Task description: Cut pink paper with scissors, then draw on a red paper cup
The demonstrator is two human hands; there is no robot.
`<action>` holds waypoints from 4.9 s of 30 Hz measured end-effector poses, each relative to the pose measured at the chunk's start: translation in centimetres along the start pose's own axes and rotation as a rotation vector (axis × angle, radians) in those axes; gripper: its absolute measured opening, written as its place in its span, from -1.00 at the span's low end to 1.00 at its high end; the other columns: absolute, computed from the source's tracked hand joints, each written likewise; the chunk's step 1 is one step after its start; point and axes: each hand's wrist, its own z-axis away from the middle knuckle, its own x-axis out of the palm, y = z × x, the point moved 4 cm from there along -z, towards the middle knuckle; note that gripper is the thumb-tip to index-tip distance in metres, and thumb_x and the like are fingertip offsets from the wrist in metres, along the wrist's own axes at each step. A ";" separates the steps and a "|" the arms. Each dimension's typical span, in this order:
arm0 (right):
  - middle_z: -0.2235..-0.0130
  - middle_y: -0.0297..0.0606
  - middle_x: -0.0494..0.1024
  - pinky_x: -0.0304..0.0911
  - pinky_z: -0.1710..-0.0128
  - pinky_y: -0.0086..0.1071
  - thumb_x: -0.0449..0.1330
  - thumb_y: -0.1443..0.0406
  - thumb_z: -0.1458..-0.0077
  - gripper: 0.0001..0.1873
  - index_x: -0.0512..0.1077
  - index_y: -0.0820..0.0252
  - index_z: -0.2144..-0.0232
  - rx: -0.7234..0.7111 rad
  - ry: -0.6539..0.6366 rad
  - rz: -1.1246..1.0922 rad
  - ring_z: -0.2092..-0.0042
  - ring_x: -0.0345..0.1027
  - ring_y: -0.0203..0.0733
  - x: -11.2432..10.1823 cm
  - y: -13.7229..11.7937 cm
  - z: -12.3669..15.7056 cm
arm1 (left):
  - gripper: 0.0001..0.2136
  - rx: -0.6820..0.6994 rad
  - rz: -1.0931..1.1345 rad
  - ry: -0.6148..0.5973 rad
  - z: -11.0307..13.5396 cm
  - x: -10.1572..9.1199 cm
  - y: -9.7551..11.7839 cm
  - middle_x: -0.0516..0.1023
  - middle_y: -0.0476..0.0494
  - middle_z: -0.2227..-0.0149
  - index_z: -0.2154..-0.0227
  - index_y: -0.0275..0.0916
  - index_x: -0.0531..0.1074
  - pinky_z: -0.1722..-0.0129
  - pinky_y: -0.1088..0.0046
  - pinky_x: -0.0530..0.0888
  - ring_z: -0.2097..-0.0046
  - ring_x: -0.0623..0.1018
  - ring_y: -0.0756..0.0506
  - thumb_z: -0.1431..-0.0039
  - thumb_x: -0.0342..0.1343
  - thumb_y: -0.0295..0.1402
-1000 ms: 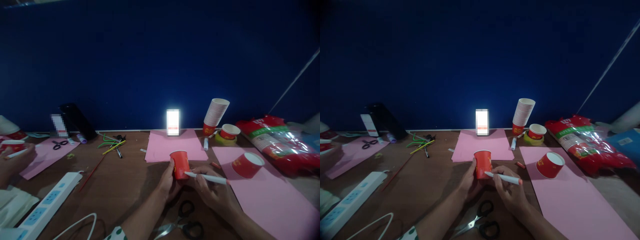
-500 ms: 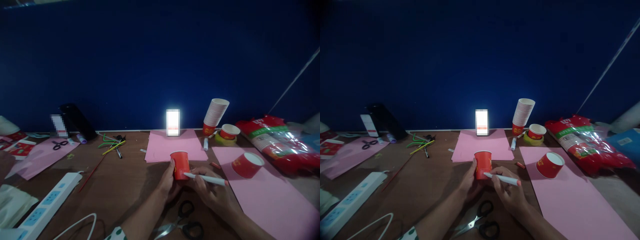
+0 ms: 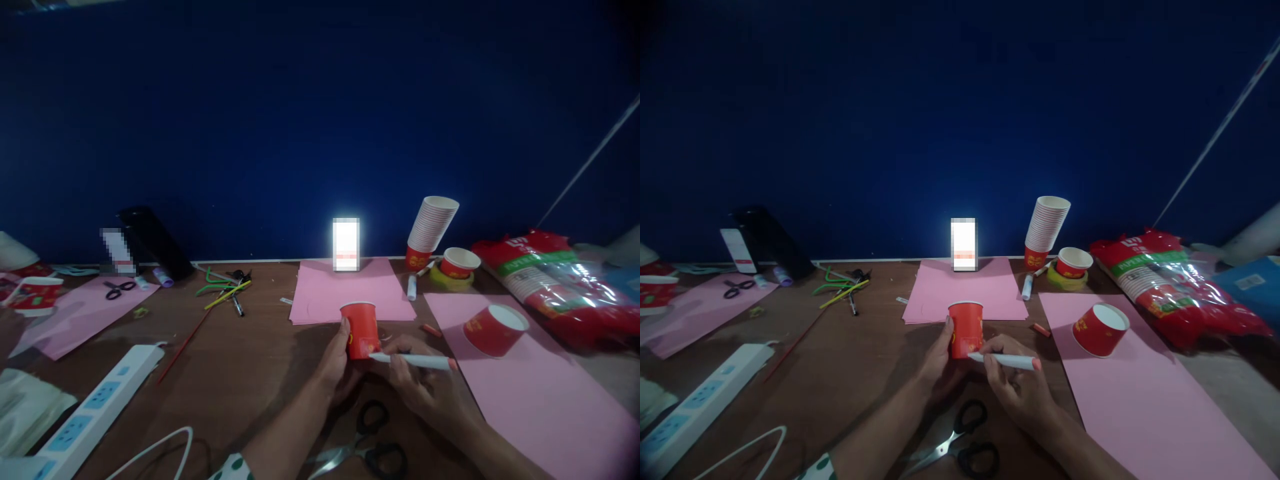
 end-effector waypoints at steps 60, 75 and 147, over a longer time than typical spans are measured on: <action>0.40 -0.31 0.58 0.39 0.35 -0.38 0.10 0.29 -0.13 -0.85 0.46 0.11 0.42 -0.007 0.066 0.055 0.36 0.49 -0.18 -0.6 -1.3 -0.4 | -0.51 0.045 0.007 -0.030 0.1 0.5 0.0 0.49 -0.19 0.45 0.34 -0.41 0.46 0.16 0.34 0.38 0.38 0.48 -0.09 -0.09 0.04 0.04; 0.40 -0.29 0.56 0.35 0.42 -0.41 0.12 0.29 -0.13 -0.89 0.44 0.13 0.39 0.003 0.086 0.068 0.34 0.47 -0.17 -0.6 -1.1 -0.4 | -0.52 0.047 0.010 -0.069 0.1 0.3 -0.3 0.51 -0.22 0.39 0.30 -0.43 0.45 0.16 0.34 0.39 0.36 0.48 -0.08 -0.14 0.02 0.00; 0.45 -0.32 0.53 0.34 0.43 -0.40 0.08 0.32 -0.12 -0.85 0.41 0.12 0.46 -0.019 0.016 0.048 0.41 0.44 -0.21 -0.5 -1.2 -0.6 | -0.52 0.025 -0.037 -0.039 0.1 0.1 -0.3 0.49 -0.19 0.44 0.33 -0.41 0.45 0.26 0.38 0.38 0.41 0.46 -0.06 -0.13 0.02 0.02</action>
